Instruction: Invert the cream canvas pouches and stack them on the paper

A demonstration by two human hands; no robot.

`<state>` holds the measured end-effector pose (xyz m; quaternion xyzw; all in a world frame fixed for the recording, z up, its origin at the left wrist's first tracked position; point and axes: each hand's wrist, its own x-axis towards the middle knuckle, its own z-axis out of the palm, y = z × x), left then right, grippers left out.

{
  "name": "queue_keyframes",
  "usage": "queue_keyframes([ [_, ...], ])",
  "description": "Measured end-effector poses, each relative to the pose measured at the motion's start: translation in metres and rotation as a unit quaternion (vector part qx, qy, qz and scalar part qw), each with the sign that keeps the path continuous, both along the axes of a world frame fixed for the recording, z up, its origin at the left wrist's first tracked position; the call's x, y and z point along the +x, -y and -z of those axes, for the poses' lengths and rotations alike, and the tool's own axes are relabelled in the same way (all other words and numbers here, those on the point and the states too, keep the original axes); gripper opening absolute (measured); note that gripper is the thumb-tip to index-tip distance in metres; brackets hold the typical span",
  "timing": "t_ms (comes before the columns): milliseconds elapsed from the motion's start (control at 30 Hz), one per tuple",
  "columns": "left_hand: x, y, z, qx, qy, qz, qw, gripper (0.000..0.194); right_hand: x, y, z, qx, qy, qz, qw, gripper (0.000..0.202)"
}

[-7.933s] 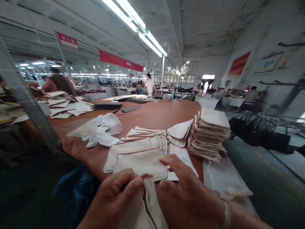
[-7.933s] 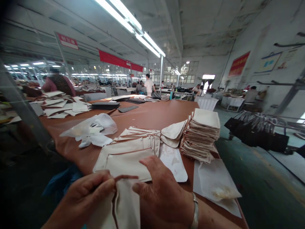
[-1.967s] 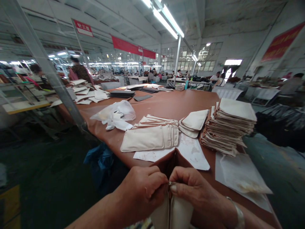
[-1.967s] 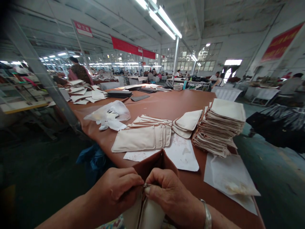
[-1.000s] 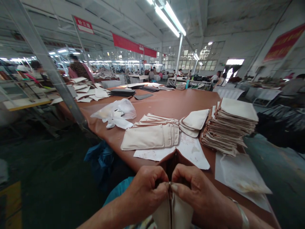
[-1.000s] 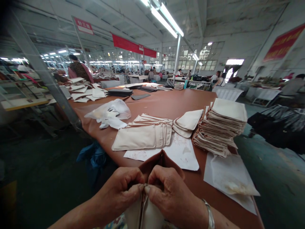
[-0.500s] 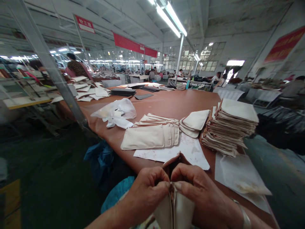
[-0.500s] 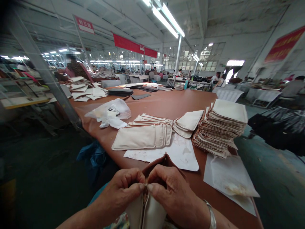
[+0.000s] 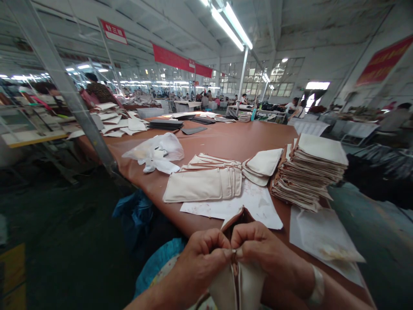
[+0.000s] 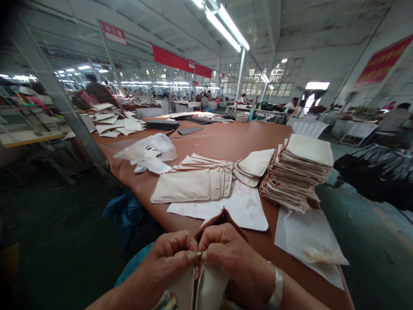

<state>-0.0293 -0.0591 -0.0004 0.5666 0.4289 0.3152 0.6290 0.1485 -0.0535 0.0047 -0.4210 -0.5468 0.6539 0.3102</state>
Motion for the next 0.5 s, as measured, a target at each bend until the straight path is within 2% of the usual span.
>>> queue_keyframes([
  [67,-0.001,-0.002,0.002,-0.021,0.027,0.014,0.999,0.025,-0.001,0.0,0.002,-0.063,-0.091,0.0,0.994,0.009],
  [100,-0.003,-0.002,0.001,0.01,0.014,0.008,1.0,0.024,-0.002,0.001,0.003,-0.07,-0.108,0.012,0.992,0.009],
  [167,-0.007,-0.002,-0.003,0.134,-0.039,-0.015,0.99,0.015,-0.003,0.003,0.002,-0.06,-0.09,0.037,0.993,0.008],
  [200,-0.009,-0.002,-0.007,0.214,-0.066,-0.024,0.974,0.008,-0.004,0.003,0.001,-0.05,-0.069,0.047,0.995,0.007],
  [233,-0.011,-0.001,-0.011,0.299,-0.086,-0.027,0.95,0.004,-0.004,0.004,0.001,-0.037,-0.046,0.053,0.997,0.008],
  [300,-0.015,0.001,-0.018,0.455,-0.12,-0.021,0.882,0.011,-0.003,0.004,-0.001,0.005,0.002,0.047,0.999,0.01],
  [367,-0.016,0.002,-0.023,0.563,-0.172,-0.023,0.808,0.015,0.0,0.005,-0.001,0.068,0.056,0.039,0.995,0.012],
  [433,-0.015,0.004,-0.024,0.602,-0.233,-0.032,0.763,0.014,0.002,0.007,-0.001,0.131,0.111,0.037,0.984,0.011],
  [500,-0.014,0.004,-0.023,0.608,-0.272,-0.041,0.745,0.016,0.002,0.009,-0.003,0.182,0.158,0.045,0.969,0.011],
])
